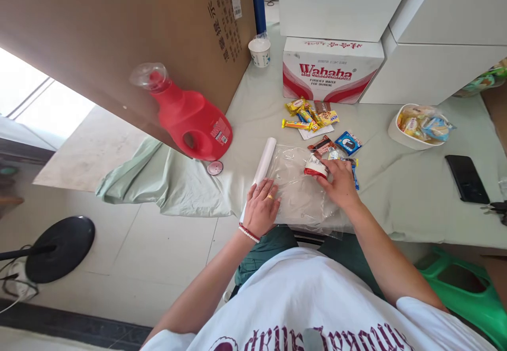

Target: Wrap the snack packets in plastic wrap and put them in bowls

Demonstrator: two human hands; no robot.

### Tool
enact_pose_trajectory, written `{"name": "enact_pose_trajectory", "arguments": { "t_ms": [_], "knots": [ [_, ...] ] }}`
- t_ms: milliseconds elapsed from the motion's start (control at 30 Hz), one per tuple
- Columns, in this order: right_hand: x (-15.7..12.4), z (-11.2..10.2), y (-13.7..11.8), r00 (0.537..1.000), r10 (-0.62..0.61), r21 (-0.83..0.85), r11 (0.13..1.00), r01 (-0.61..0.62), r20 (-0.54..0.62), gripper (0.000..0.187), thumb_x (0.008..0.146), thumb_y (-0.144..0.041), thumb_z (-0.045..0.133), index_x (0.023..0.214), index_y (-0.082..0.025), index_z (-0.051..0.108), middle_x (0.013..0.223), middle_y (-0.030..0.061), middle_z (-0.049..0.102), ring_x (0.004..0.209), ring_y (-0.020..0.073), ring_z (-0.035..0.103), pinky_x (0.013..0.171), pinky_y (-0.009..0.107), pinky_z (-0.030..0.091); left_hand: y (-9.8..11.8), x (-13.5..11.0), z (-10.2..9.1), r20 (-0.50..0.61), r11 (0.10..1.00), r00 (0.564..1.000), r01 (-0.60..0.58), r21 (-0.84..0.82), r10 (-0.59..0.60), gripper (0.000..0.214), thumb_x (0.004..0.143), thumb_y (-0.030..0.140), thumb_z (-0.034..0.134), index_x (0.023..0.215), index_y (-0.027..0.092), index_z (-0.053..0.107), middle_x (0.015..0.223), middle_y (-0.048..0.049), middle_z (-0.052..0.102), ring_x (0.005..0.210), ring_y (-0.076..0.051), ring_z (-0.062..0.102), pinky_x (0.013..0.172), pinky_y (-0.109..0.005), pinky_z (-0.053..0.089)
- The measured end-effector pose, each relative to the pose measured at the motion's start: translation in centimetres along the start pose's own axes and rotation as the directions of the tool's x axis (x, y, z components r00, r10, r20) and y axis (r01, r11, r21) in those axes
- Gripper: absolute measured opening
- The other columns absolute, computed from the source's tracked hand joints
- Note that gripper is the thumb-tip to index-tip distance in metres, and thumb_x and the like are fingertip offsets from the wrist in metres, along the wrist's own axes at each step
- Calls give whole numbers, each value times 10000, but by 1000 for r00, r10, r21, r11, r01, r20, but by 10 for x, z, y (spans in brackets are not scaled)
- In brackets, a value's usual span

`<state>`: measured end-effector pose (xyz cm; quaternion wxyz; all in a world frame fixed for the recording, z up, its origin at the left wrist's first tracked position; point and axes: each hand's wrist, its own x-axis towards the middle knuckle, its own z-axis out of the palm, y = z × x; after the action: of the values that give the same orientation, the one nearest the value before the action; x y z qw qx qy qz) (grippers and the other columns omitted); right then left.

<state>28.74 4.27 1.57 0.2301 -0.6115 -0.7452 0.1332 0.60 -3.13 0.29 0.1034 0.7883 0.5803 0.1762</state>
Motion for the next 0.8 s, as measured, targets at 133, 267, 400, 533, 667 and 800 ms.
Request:
{"name": "enact_pose_trajectory", "arguments": {
  "t_ms": [133,267,400,533,667,800],
  "knots": [
    [-11,26,-19,985,-120,15,993,119,123,468,962,-398,613,1398,-234,662,1260,147,645,1117,355,509,1018,510,458,-6,5,2,-111,991,986,122,-53,-127,376,1059,343,430,1303,188,671,1498,-150,608,1484,-305,471,1193,-526,427],
    [-28,46,-11,977,-146,-12,989,149,155,520,995,-423,585,1468,-208,608,1346,170,604,1149,352,497,1047,516,468,-25,14,-4,-127,943,936,332,4,-329,436,1012,321,470,1389,139,591,1482,-219,557,1380,-353,538,1128,-540,470],
    [-33,45,3,977,-162,29,987,160,141,513,1008,-414,570,1485,-227,600,1379,144,596,1151,338,491,1065,503,469,-51,24,-18,-33,853,853,522,29,-521,428,977,367,525,1324,140,630,1284,-195,643,1230,-346,620,1070,-491,506],
    [-31,42,6,974,-170,54,985,164,152,523,1015,-439,557,1496,-237,593,1390,143,597,1160,336,496,1055,508,476,-66,32,-28,114,806,801,592,-3,-588,378,1022,385,431,1195,158,677,1168,-154,707,1074,-291,692,961,-421,548],
    [-31,40,3,972,-175,18,985,174,157,547,1026,-477,539,1505,-217,589,1404,156,596,1168,341,498,1064,517,477,-61,35,-30,155,814,801,579,44,-578,440,1002,499,493,1259,179,653,1279,-158,686,1127,-330,685,910,-430,549],
    [-32,34,3,957,-202,38,979,198,206,610,1020,-561,536,1524,-219,572,1428,166,589,1237,350,511,1108,545,463,-48,37,-28,207,823,797,551,136,-567,457,928,493,614,1251,169,623,1228,-167,688,1128,-352,680,899,-434,551]
  ]
}}
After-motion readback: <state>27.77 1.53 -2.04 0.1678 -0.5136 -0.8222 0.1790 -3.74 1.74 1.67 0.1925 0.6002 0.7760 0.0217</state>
